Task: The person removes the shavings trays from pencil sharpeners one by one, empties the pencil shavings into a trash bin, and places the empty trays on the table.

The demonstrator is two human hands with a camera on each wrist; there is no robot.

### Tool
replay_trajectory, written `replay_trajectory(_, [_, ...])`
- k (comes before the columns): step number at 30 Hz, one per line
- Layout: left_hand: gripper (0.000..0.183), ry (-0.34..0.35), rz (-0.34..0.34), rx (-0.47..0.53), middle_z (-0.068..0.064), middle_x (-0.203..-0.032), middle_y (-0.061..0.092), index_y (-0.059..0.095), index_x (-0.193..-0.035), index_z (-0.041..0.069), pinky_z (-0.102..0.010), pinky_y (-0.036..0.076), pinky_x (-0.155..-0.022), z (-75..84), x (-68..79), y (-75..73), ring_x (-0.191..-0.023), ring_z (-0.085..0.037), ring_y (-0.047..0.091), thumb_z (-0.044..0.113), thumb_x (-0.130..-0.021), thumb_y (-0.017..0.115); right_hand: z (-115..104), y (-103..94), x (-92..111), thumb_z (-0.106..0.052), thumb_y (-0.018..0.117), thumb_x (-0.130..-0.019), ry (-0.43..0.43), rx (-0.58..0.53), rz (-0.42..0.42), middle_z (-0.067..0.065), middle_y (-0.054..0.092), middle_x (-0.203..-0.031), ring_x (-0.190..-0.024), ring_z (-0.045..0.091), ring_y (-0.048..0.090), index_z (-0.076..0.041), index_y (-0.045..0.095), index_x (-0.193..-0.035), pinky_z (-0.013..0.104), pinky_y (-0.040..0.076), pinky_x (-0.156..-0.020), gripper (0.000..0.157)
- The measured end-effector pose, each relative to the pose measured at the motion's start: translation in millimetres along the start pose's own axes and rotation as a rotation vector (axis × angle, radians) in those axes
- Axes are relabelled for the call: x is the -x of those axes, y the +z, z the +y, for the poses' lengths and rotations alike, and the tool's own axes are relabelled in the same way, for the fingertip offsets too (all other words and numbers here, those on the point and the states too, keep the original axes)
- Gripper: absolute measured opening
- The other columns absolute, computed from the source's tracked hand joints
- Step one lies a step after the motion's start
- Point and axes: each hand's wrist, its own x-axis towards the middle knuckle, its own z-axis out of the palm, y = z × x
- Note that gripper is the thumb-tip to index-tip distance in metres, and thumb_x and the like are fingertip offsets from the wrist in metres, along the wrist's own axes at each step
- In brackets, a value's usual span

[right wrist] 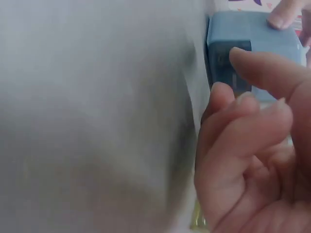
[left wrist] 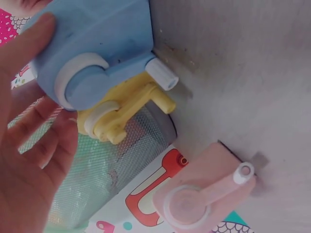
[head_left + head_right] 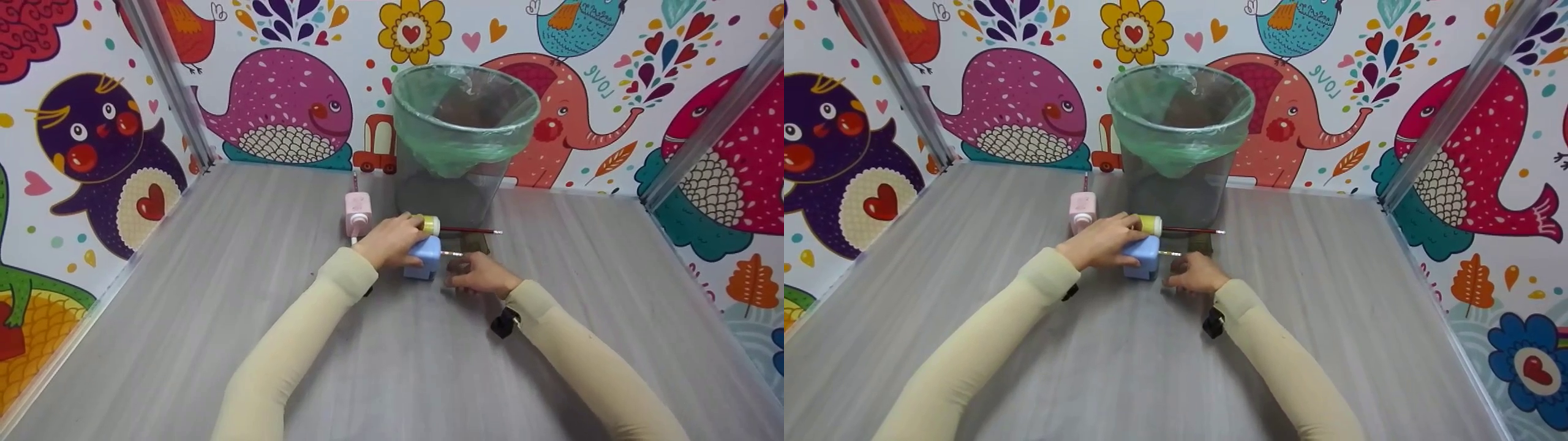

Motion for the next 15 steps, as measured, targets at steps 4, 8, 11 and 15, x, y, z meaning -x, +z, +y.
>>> replay_trajectory(4, [0.059,-0.011,0.013,0.001,-0.011,-0.143,0.055,0.064,-0.135,0.013,-0.044,0.047,-0.109,-0.9,-0.3,-0.3,-0.124,-0.028,0.054,0.045,-0.087,0.075,-5.7,5.5,-4.3,-0.014,0.076,-0.084,0.027,-0.079,0.031,0.002,0.065,-0.071,-0.056,0.008,0.055,0.005,0.054,-0.129,0.023,0.046,-0.051,0.054])
replay_trajectory(8, [0.059,-0.012,0.029,-0.025,-0.011,-0.142,0.056,0.064,-0.134,0.013,-0.044,0.047,-0.109,-1.4,-0.6,0.9,-0.123,-0.028,0.055,0.046,-0.087,0.074,-8.2,7.6,-7.2,-0.013,0.077,-0.084,0.079,-0.186,0.065,0.0,0.064,-0.072,-0.056,0.007,0.053,0.003,0.051,-0.134,0.022,0.045,-0.052,0.059])
replay_trajectory(11, [0.058,-0.004,0.042,-0.063,-0.011,-0.14,0.057,0.065,-0.134,0.015,-0.044,0.049,-0.108,-1.0,-0.5,2.1,-0.122,-0.027,0.056,0.048,-0.087,0.073,-6.5,9.4,-9.1,-0.01,0.075,-0.086,0.11,-0.335,0.044,-0.002,0.063,-0.072,-0.054,0.004,0.049,0.002,0.047,-0.138,0.019,0.043,-0.05,0.06])
replay_trajectory(15, [0.058,0.0,0.041,-0.087,-0.011,-0.141,0.057,0.065,-0.134,0.018,-0.043,0.049,-0.106,0.4,-0.6,3.6,-0.122,-0.027,0.055,0.051,-0.087,0.072,-3.5,13.5,-11.3,-0.004,0.07,-0.09,0.141,-0.554,-0.021,-0.004,0.064,-0.072,-0.053,0.0,0.047,0.002,0.043,-0.138,0.014,0.04,-0.048,0.055])
